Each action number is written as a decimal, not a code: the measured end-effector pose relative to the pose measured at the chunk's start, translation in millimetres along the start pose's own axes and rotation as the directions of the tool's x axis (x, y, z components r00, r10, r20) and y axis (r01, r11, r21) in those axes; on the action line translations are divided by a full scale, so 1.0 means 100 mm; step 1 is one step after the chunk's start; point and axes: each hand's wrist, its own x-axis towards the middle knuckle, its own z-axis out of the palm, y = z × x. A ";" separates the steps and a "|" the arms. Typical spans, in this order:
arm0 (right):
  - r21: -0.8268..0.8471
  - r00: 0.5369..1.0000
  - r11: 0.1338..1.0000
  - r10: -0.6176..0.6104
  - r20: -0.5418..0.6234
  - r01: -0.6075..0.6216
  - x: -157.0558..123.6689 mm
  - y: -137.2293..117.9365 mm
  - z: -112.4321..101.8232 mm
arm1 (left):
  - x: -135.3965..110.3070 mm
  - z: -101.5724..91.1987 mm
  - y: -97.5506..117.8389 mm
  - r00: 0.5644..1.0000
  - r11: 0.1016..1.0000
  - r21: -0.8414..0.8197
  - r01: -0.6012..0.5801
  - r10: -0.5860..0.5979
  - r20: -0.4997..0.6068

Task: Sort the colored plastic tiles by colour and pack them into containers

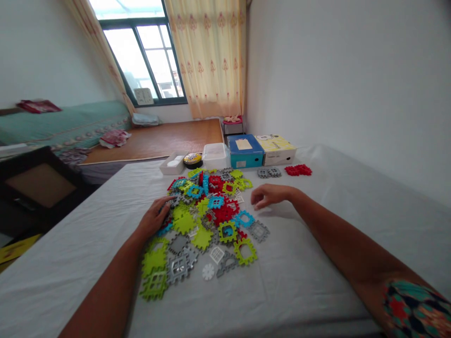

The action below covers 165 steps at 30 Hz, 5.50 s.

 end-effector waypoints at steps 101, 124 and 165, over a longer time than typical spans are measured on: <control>0.168 0.545 0.957 0.273 -0.793 -0.235 0.22 0.37 0.02 | 0.01 0.00 0.01 1.000 1.000 -0.011 0.006 -0.006 -0.006; -0.288 0.807 0.926 0.030 -0.590 -0.245 0.06 0.76 0.04 | 0.01 0.00 -0.01 1.000 0.999 0.027 -0.027 0.028 -0.013; -0.503 0.818 0.835 -0.440 -0.371 0.221 0.47 -1.21 1.10 | 0.01 0.01 0.08 1.000 1.000 0.013 -0.007 0.007 -0.013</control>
